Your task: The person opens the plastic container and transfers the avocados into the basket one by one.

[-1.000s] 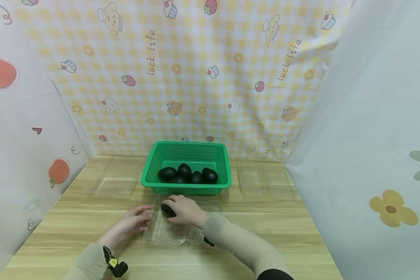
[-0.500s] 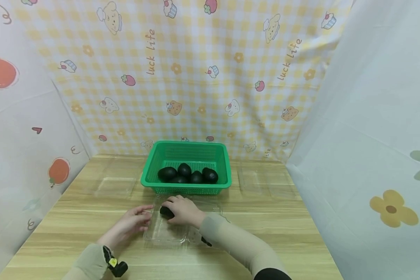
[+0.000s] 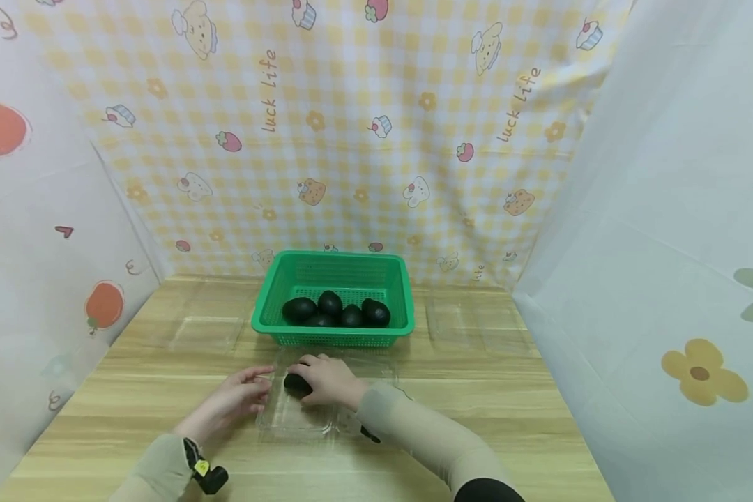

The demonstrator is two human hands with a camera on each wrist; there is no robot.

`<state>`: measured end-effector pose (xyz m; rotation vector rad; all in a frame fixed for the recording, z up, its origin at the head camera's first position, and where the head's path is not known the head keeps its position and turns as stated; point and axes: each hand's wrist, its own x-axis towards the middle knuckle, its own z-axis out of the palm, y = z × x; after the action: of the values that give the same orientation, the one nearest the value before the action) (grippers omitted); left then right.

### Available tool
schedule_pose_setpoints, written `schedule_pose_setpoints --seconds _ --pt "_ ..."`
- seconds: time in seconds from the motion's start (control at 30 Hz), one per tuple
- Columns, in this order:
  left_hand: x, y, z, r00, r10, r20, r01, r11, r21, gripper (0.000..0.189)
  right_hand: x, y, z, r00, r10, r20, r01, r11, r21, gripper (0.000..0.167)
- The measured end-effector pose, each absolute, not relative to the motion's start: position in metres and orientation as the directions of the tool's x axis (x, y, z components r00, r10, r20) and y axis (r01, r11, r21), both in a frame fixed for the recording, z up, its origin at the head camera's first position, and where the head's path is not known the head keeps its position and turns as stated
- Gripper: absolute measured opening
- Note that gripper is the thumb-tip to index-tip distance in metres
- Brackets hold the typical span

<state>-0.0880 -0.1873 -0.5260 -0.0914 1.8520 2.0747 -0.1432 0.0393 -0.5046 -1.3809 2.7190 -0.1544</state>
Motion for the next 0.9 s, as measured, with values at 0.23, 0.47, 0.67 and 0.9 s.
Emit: schedule_pose_setpoints --seconds 0.23,0.47,0.67,0.9 --pt "-0.0891 -0.1878 -0.5261 -0.93 0.234 -0.282 -0.305 -0.07 0.95 0.057 -0.1403 0.0385 -0.5073 -0.581 -0.813 -0.042 -0.802 0.581 -0.139 0.067" --pt "-0.0886 -0.1872 -0.5248 -0.929 0.229 -0.29 -0.312 -0.065 0.948 0.057 -0.1375 0.0372 -0.5067 -0.584 -0.81 -0.057 -0.798 0.586 -0.144 0.067" --pt "-0.0877 -0.1866 -0.5226 -0.93 0.231 -0.286 -0.308 -0.065 0.949 0.058 -0.138 0.0372 -0.5082 -0.58 -0.813 -0.056 -0.801 0.582 -0.138 0.066" --pt "-0.0872 -0.1863 -0.5226 -0.93 0.225 -0.29 -0.309 -0.054 0.95 0.057 -0.1374 0.0376 -0.5084 -0.568 -0.822 -0.043 -0.811 0.568 -0.143 0.066"
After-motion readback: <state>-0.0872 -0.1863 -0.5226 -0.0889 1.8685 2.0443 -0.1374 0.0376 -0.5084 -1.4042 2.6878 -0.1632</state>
